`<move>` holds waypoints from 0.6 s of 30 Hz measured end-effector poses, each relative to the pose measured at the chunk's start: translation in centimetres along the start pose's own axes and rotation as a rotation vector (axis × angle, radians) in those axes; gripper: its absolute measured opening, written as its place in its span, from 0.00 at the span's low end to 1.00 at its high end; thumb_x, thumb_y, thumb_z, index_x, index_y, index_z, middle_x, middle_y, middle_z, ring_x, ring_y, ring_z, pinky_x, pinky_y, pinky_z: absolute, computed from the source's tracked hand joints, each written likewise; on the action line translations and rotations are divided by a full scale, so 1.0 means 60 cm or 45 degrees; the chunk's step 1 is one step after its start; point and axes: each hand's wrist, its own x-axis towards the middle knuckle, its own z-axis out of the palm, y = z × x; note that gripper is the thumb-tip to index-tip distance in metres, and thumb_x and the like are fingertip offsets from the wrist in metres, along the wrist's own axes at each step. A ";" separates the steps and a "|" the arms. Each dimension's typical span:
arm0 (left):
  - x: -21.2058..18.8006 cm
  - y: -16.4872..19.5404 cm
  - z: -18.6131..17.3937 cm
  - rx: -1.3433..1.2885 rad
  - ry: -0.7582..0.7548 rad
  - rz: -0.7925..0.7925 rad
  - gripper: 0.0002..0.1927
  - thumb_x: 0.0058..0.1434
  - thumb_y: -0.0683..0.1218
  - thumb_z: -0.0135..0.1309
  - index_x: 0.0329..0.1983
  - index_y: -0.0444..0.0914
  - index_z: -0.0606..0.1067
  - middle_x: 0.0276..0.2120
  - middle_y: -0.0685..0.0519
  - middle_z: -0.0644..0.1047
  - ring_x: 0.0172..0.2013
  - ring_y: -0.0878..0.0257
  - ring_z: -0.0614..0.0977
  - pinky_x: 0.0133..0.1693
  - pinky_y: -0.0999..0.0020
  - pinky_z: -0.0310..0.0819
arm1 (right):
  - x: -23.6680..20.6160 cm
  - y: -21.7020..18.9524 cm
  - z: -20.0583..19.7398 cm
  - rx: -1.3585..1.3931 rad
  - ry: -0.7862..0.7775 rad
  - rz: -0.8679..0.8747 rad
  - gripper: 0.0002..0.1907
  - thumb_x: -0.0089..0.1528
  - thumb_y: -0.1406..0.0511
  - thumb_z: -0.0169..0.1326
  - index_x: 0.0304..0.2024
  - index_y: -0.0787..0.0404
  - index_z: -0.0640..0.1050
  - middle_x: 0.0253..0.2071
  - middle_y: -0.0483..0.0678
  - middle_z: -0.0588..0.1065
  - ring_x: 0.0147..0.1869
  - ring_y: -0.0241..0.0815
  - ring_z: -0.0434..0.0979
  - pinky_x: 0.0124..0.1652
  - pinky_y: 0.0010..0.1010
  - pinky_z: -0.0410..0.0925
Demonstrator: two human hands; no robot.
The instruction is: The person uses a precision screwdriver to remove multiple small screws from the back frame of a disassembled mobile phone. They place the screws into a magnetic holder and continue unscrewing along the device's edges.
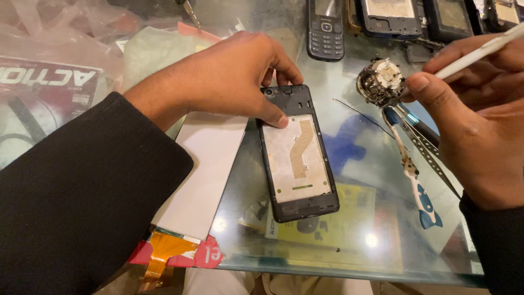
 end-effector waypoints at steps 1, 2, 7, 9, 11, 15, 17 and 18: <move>0.000 0.000 -0.001 -0.003 0.002 0.033 0.31 0.39 0.49 0.74 0.49 0.37 0.82 0.33 0.51 0.82 0.30 0.63 0.81 0.34 0.67 0.75 | 0.001 0.000 0.000 0.038 -0.001 -0.005 0.09 0.74 0.71 0.57 0.51 0.69 0.71 0.42 0.55 0.78 0.48 0.42 0.84 0.52 0.28 0.78; 0.001 0.000 -0.001 0.008 0.003 0.015 0.31 0.39 0.49 0.74 0.49 0.37 0.82 0.33 0.52 0.82 0.29 0.62 0.81 0.33 0.66 0.75 | 0.001 0.000 0.001 0.076 -0.003 -0.010 0.09 0.74 0.71 0.57 0.51 0.69 0.71 0.42 0.55 0.78 0.48 0.41 0.84 0.52 0.27 0.78; 0.003 0.000 0.010 0.005 0.051 0.187 0.31 0.39 0.50 0.75 0.48 0.36 0.82 0.34 0.52 0.83 0.29 0.63 0.81 0.31 0.67 0.75 | 0.004 -0.010 0.006 0.148 -0.021 -0.009 0.09 0.72 0.72 0.57 0.50 0.68 0.71 0.42 0.55 0.78 0.47 0.41 0.84 0.51 0.27 0.78; 0.006 -0.003 0.012 -0.041 0.025 0.117 0.23 0.51 0.53 0.70 0.47 0.38 0.84 0.31 0.53 0.83 0.28 0.65 0.81 0.31 0.67 0.74 | 0.002 -0.018 0.008 0.102 -0.018 0.041 0.08 0.71 0.72 0.57 0.49 0.68 0.71 0.41 0.56 0.78 0.47 0.42 0.84 0.50 0.28 0.78; 0.009 -0.007 0.013 -0.083 0.025 0.019 0.18 0.61 0.55 0.64 0.44 0.37 0.84 0.27 0.52 0.82 0.26 0.65 0.79 0.31 0.66 0.73 | 0.001 -0.023 0.012 0.084 -0.008 0.082 0.08 0.71 0.73 0.57 0.49 0.68 0.71 0.41 0.56 0.78 0.48 0.43 0.84 0.49 0.28 0.77; 0.016 -0.014 0.011 -0.239 0.071 -0.044 0.15 0.67 0.53 0.56 0.41 0.37 0.84 0.26 0.56 0.82 0.26 0.69 0.80 0.31 0.69 0.74 | 0.001 -0.023 0.013 0.099 0.007 0.131 0.09 0.71 0.72 0.55 0.50 0.68 0.70 0.41 0.54 0.78 0.48 0.42 0.84 0.47 0.27 0.76; 0.018 -0.016 0.012 -0.320 0.084 -0.040 0.14 0.66 0.52 0.55 0.42 0.39 0.84 0.27 0.58 0.84 0.26 0.71 0.81 0.31 0.72 0.76 | 0.001 -0.018 0.012 0.132 0.006 0.143 0.09 0.72 0.73 0.55 0.51 0.68 0.69 0.42 0.54 0.77 0.48 0.42 0.84 0.48 0.27 0.76; 0.017 -0.016 0.014 -0.340 0.089 -0.066 0.14 0.67 0.52 0.54 0.42 0.39 0.84 0.27 0.58 0.83 0.26 0.71 0.81 0.31 0.72 0.76 | 0.002 -0.015 0.012 0.178 0.007 0.138 0.09 0.72 0.73 0.55 0.52 0.68 0.69 0.43 0.54 0.77 0.48 0.42 0.83 0.51 0.28 0.77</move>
